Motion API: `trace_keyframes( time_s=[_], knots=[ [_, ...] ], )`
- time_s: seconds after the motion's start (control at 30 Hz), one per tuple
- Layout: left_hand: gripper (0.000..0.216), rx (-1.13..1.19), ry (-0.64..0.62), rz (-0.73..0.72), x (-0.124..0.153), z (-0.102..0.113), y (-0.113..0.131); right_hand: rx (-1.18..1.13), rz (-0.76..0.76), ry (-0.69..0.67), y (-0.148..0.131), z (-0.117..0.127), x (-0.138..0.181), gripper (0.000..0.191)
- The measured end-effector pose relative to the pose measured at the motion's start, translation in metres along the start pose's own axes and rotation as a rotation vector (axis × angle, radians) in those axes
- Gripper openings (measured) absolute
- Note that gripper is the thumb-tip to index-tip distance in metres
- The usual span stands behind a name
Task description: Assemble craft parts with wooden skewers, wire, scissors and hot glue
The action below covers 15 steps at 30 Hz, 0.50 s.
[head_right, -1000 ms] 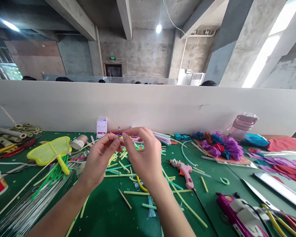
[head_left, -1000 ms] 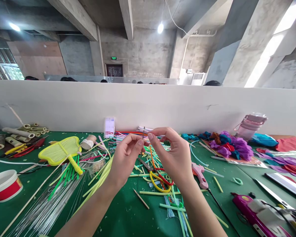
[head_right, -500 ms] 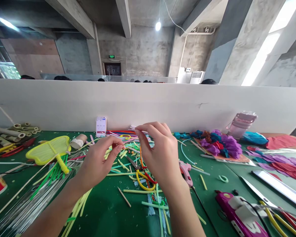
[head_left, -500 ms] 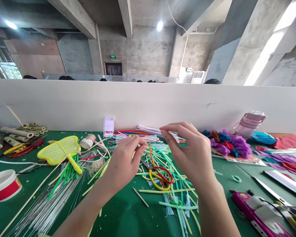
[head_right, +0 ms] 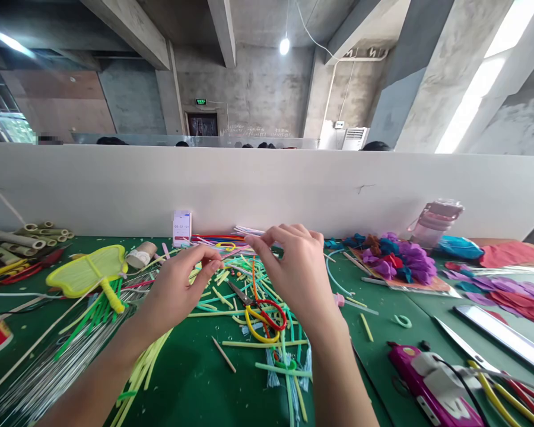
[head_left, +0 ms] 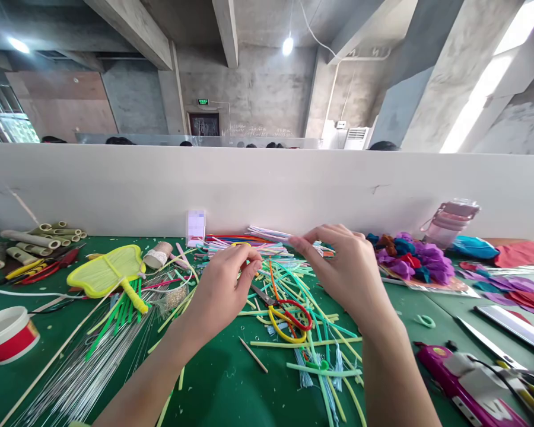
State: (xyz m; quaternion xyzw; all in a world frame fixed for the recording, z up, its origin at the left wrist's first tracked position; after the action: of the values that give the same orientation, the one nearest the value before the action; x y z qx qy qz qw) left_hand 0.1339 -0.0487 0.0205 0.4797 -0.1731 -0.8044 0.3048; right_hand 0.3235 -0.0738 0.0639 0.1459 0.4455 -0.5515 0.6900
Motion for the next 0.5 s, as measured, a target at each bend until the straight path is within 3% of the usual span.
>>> trace_keyframes(
  time_s=[0.07,0.17,0.23,0.33,0.5],
  knots=[
    [0.016,0.07,0.02,0.041,0.0,0.003,0.0,-0.023,-0.033,-0.052,0.006,-0.007,-0.001,0.045],
    [0.02,0.195,0.052,0.131,-0.001,0.007,-0.001,-0.196,-0.05,-0.096,0.007,-0.015,-0.001,0.017],
    [0.022,0.312,0.057,0.188,-0.001,0.007,-0.002,-0.402,-0.037,-0.215,0.001,-0.025,0.0,0.027],
    [0.021,0.542,0.035,0.248,-0.002,0.003,-0.005,-0.784,-0.075,-0.407,-0.014,-0.043,0.004,0.02],
    [0.02,0.816,0.024,0.289,-0.001,-0.008,-0.011,-1.122,-0.223,-0.41,-0.023,-0.064,0.007,0.01]
  ],
)
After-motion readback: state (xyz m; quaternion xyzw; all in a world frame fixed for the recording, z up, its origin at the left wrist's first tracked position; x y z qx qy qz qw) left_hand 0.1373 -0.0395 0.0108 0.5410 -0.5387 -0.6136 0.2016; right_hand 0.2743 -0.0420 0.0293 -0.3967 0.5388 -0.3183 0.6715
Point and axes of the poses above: each hand's wrist, its own x-axis away from the middle knuckle, its own z-axis out of the back of the hand, y = z × x, the point moved 4 cm from there along -x, towards the middle knuckle, and after that the axes turned 9 degrees about x, right-handed, at the moved point
